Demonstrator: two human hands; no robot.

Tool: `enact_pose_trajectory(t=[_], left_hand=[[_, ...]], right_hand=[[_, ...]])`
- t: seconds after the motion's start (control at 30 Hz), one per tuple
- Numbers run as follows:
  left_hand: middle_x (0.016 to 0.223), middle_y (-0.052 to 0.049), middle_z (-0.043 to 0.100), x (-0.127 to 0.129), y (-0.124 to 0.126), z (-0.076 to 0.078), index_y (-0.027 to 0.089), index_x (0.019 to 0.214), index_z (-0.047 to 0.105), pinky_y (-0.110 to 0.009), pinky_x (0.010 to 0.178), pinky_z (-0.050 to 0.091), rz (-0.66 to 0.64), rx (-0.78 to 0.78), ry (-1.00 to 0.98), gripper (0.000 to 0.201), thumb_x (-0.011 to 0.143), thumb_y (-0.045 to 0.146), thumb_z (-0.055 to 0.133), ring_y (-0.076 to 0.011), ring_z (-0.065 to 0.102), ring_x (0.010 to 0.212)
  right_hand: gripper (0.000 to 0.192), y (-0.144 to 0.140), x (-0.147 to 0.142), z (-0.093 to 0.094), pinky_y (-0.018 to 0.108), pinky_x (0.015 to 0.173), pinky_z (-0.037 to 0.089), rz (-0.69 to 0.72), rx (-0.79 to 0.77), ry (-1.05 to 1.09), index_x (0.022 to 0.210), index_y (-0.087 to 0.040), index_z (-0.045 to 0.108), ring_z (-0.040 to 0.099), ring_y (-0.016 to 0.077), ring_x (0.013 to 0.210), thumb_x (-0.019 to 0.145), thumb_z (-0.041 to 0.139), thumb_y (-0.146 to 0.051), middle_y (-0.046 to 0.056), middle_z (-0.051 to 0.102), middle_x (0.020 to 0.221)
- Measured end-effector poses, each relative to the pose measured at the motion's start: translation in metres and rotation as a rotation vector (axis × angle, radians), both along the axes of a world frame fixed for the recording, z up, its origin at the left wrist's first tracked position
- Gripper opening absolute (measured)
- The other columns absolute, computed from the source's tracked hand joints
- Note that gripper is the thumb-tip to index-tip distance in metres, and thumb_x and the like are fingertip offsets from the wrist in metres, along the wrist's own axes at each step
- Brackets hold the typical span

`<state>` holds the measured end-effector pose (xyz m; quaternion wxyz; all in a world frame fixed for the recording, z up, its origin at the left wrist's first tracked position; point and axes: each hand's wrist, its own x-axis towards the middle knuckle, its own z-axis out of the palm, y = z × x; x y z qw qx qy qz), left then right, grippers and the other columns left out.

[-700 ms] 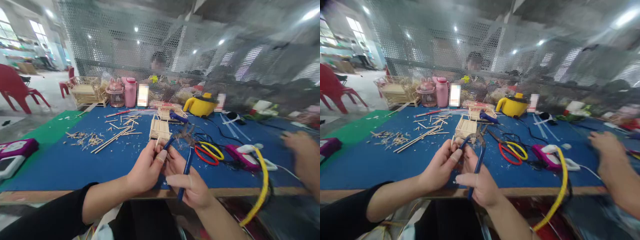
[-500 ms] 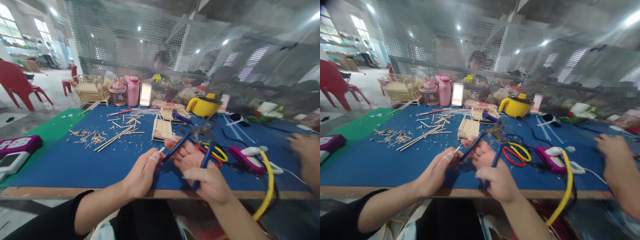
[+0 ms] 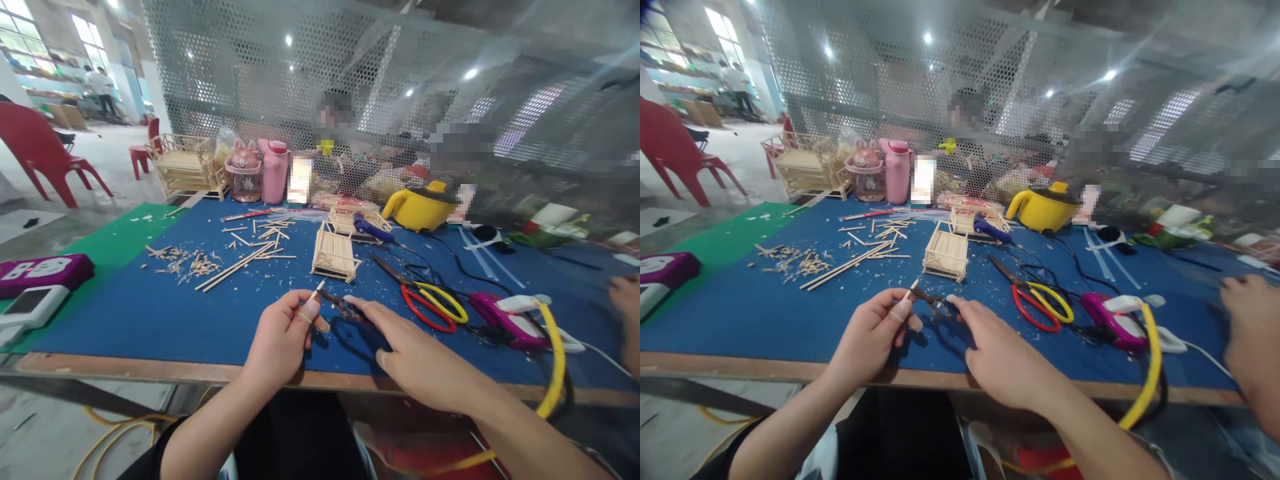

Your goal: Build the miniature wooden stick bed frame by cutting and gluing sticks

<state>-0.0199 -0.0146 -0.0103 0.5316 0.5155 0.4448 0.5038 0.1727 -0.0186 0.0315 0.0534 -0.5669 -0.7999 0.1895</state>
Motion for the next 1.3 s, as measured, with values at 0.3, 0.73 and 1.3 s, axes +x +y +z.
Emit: enact_pose_trajectory(t=[0.3, 0.73, 1.3], left_hand=[[0.067, 0.002, 0.062, -0.002, -0.003, -0.001, 0.016, 0.081, 0.057, -0.017, 0.049, 0.038, -0.009, 0.035, 0.056, 0.028, 0.091, 0.039, 0.046, -0.0046, 0.044, 0.048], [0.06, 0.004, 0.055, -0.003, -0.002, -0.003, 0.018, 0.076, 0.053, -0.021, 0.055, 0.035, -0.007, 0.084, 0.247, 0.035, 0.092, 0.046, 0.039, -0.0086, 0.044, 0.052], [0.057, 0.004, 0.037, -0.003, -0.002, -0.005, 0.019, 0.061, 0.036, -0.023, 0.055, 0.026, 0.097, 0.182, 0.393, 0.045, 0.092, 0.051, 0.033, -0.0109, 0.034, 0.056]], right_hand=[[0.07, 0.003, -0.01, -0.004, 0.044, 0.111, 0.032, 0.019, 0.015, 0.109, 0.135, -0.024, 0.044, 0.045, 0.0211, 0.129, 0.068, 0.041, -0.005, 0.005, 0.049, 0.14], [0.055, 0.006, -0.015, -0.008, 0.037, 0.092, 0.046, 0.058, 0.118, 0.158, 0.12, -0.022, 0.054, 0.06, 0.0221, 0.106, 0.068, 0.045, -0.006, 0.005, 0.065, 0.117], [0.053, 0.001, -0.021, -0.001, 0.035, 0.089, 0.045, 0.067, 0.057, 0.202, 0.114, -0.016, 0.057, 0.059, 0.0233, 0.1, 0.063, 0.043, -0.005, 0.009, 0.065, 0.105]])
